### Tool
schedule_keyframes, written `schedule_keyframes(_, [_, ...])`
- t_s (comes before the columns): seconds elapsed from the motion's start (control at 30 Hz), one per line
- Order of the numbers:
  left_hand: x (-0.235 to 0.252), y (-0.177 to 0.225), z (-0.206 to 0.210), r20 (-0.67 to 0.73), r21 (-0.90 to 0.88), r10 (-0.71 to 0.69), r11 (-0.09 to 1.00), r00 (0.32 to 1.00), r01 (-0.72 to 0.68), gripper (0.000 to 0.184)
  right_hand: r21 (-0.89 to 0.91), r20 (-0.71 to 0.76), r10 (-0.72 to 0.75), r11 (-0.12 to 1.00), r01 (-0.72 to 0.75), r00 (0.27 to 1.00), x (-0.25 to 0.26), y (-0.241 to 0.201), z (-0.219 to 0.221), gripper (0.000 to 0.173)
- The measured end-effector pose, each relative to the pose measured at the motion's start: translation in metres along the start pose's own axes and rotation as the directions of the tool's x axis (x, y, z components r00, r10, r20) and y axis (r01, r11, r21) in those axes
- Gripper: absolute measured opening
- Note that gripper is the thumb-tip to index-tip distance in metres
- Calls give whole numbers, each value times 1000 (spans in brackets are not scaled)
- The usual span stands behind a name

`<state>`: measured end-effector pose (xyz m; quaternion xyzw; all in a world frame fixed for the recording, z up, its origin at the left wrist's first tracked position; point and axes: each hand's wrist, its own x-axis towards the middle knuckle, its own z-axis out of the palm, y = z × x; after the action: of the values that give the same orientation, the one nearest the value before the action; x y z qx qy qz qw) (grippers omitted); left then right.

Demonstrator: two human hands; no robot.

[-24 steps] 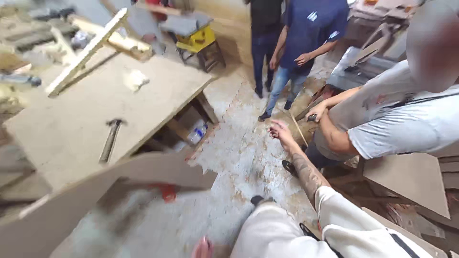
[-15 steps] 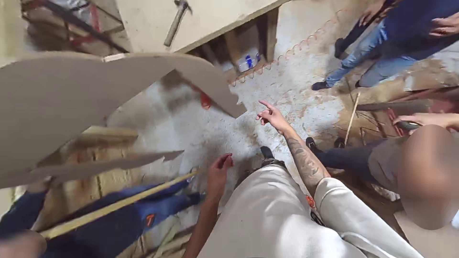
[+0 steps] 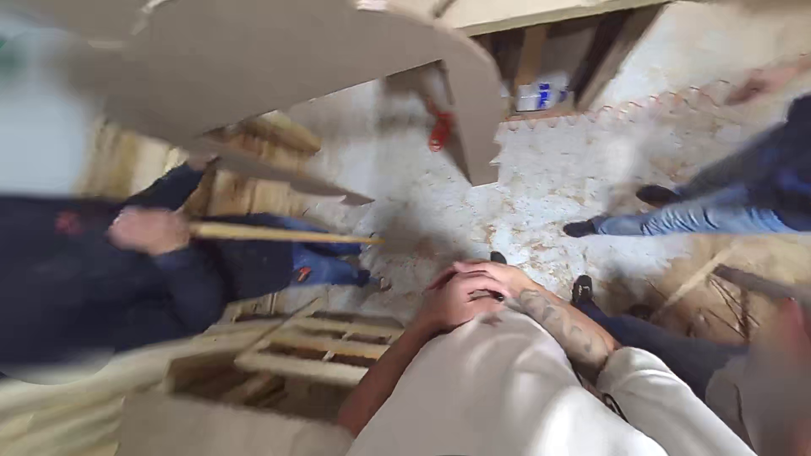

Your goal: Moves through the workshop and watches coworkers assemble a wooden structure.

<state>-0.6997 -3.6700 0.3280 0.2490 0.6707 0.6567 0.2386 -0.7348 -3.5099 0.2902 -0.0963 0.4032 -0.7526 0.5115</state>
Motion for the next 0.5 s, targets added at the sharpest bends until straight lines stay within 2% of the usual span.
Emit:
schedule_keyframes(0.07, [-13, 0, -2, -23, 70, 57, 996, 998, -55, 19, -58, -111, 94, 993, -101, 989, 2, -1, 10, 34])
schedule_keyframes(0.1, [-20, -3, -8, -53, 98, 74, 993, 996, -69, 20, -83, -99, 95, 991, -103, 991, 14, 3, 8, 28])
schedule_keyframes(0.17, [-20, -6, -8, -70, 77, 107, 992, 992, -102, 21, -104, -31, 12, 994, -15, 999, 19, 12, -5, 23])
schedule_keyframes(0.37, [-39, -13, -5, -94, 74, 154, 986, 984, -148, 21, -155, -118, -127, 982, 108, 985, 14, 31, 5, 13])
schedule_keyframes(0.5, [-47, -17, -6, -120, 103, 147, 985, 982, -135, 22, -140, -121, -148, 981, 131, 982, 17, 38, 12, 16])
